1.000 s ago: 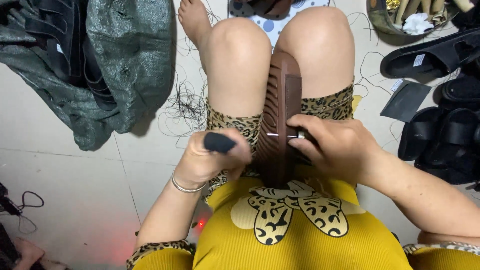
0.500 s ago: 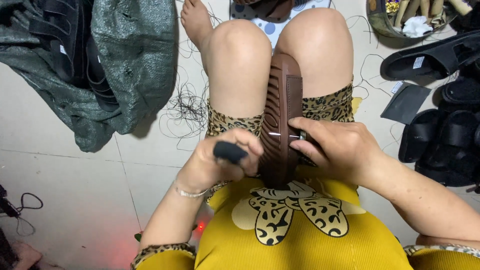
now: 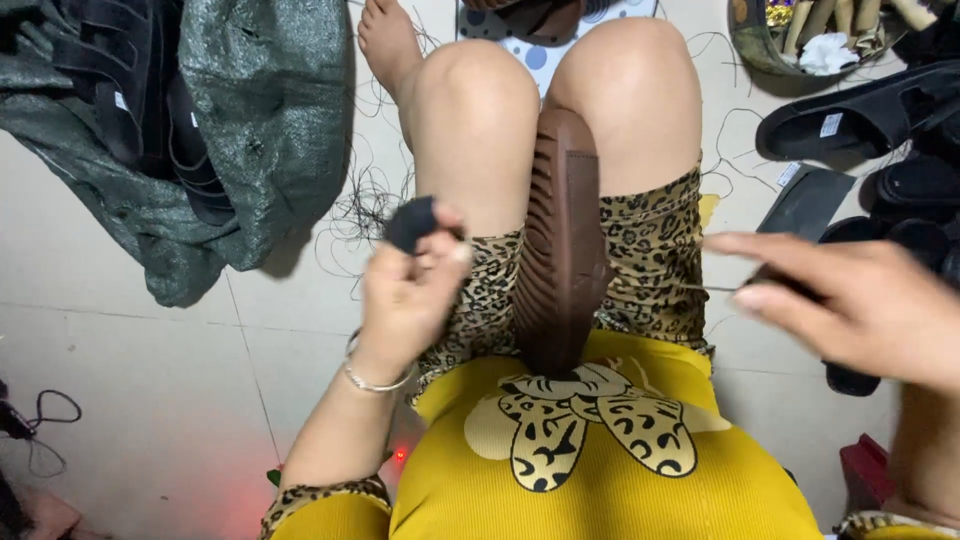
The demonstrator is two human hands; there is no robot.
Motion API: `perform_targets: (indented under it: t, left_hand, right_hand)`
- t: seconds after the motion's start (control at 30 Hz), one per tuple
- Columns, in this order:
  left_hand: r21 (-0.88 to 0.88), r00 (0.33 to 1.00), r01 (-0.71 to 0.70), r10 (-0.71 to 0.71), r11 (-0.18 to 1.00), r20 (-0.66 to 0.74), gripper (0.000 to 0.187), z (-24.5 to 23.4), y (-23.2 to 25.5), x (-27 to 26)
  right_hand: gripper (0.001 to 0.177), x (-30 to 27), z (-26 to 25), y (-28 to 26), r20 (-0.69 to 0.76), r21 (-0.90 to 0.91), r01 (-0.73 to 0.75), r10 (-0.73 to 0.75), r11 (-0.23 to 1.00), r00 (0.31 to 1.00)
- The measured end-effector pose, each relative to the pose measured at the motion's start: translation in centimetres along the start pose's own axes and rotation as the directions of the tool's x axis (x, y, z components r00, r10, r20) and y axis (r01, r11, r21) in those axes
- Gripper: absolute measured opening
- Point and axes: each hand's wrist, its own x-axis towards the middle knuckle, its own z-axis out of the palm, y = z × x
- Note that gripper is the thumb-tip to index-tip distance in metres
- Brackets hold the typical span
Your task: Hand-sewing the straps of sandals to the soles using a needle and thread while sitting on the floor.
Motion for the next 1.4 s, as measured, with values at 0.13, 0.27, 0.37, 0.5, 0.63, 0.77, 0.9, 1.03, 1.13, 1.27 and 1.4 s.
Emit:
perform_targets:
  t: [0.13, 0.27, 0.37, 0.5, 0.63, 0.77, 0.9, 1.03, 1.13, 1.27, 1.4]
  left_hand:
    - [-0.376, 0.982, 0.057, -0.121, 0.925, -0.147, 0.026, -0.4, 0.6, -0.5]
    - [-0.437, 0.978, 0.039, -0.124, 0.899, -0.169, 0.022, -0.5, 0.9, -0.3]
    - [-0.459, 0.966, 0.098, -0.195, 0.883, -0.17, 0.024, -1.0, 0.6, 0.0]
    - [-0.509, 0.967, 0.036, -0.159, 0.86, -0.2, 0.023, -0.5, -0.9, 0.2]
    - [-0.485, 0.965, 0.0, -0.127, 0.875, -0.23, 0.021, -0.6, -1.2, 0.0]
    - [-0.487, 0.969, 0.009, -0.127, 0.874, -0.21, 0.021, -0.9, -1.6, 0.1]
    - [-0.474, 0.978, 0.02, -0.116, 0.88, -0.175, 0.021, -0.4, -1.7, 0.1]
    - [-0.375, 0.984, 0.028, -0.092, 0.927, -0.154, 0.021, 0.3, -2.2, -0.6]
    - [-0.358, 0.985, 0.037, -0.095, 0.933, -0.144, 0.02, -0.1, -2.9, -0.7]
    - [-0.33, 0.989, -0.012, -0.039, 0.944, -0.146, 0.021, -0.5, -3.2, -0.3]
    - [0.594, 0.903, -0.141, 0.349, 0.792, -0.251, 0.017, -6.2, -4.4, 0.3]
  right_hand:
    - [0.033, 2.5, 6.2, -0.5, 0.122, 0.789, -0.069, -0.046, 0.611, 0.992]
    - [0.019, 1.8, 3.3, -3.5, -0.097, 0.951, 0.221, -0.474, 0.214, 0.875]
    - [0.027, 0.5, 1.3, -2.7, -0.095, 0.958, 0.243, -0.631, 0.152, 0.77]
    - [0.029, 1.8, 5.8, -2.7, -0.193, 0.6, 0.324, -0.26, 0.731, 0.946]
    - [0.015, 0.9, 4.8, -3.7, -0.074, 0.994, 0.092, -0.242, 0.063, 0.967]
    - [0.025, -0.3, 2.0, -3.7, -0.347, 0.891, 0.429, -0.386, 0.15, 0.855]
    - [0.021, 1.9, 5.7, -5.2, -0.171, 0.612, 0.09, 0.02, 0.786, 0.985]
    - [0.017, 2.9, 6.3, -3.4, -0.185, -0.033, 0.268, -0.27, 0.963, 0.945]
    - [0.019, 2.3, 5.1, -4.5, -0.322, -0.333, 0.348, -0.452, 0.877, 0.832]
    - [0.011, 4.7, 7.3, -2.8, -0.376, -0.348, 0.387, -0.506, 0.854, 0.776]
    - [0.02, 4.1, 5.5, 10.9, -0.724, -0.29, 0.129, -0.306, 0.948, 0.618]
